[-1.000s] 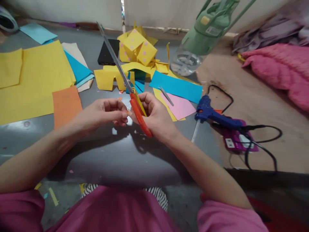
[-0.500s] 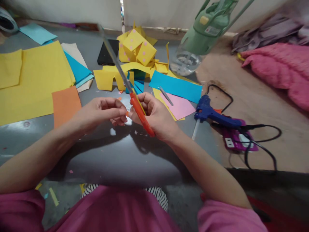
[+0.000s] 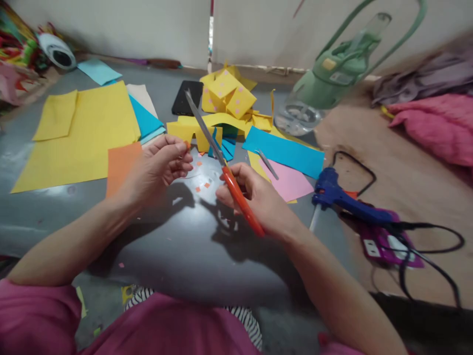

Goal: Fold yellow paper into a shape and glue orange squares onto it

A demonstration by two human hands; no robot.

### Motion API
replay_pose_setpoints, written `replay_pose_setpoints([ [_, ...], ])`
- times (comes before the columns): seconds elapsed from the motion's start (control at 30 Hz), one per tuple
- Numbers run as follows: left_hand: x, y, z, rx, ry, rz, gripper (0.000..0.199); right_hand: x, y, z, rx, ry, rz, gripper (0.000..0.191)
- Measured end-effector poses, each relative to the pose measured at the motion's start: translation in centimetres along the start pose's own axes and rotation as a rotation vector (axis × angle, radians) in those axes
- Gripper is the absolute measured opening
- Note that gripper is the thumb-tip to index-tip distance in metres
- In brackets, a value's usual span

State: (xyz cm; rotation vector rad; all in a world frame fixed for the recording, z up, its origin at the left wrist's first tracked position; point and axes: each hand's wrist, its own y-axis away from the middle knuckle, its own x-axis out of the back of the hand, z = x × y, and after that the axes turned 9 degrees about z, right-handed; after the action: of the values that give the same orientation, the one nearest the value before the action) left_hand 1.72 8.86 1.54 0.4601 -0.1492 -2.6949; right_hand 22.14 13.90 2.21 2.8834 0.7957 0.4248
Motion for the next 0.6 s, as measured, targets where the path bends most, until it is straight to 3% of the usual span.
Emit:
replay_pose_setpoints([
  [0.1,0.0,-0.2,0.3,-0.021,0.044,0.059,0.02,0.3,0.0,0.7,-0.031,0.034,-0.134,0.049],
  [0.2,-0.1,-0.2,0.2,-0.063,0.037,0.085,0.019,0.2,0.2,1.0,-0.03,0.075,-0.187,0.045],
  [0.6,-0.6,0.0,0.5,-0.053,-0.065,0.12,0.015,-0.4,-0.3,2.2,0.008,0.196,-0.146,0.039],
])
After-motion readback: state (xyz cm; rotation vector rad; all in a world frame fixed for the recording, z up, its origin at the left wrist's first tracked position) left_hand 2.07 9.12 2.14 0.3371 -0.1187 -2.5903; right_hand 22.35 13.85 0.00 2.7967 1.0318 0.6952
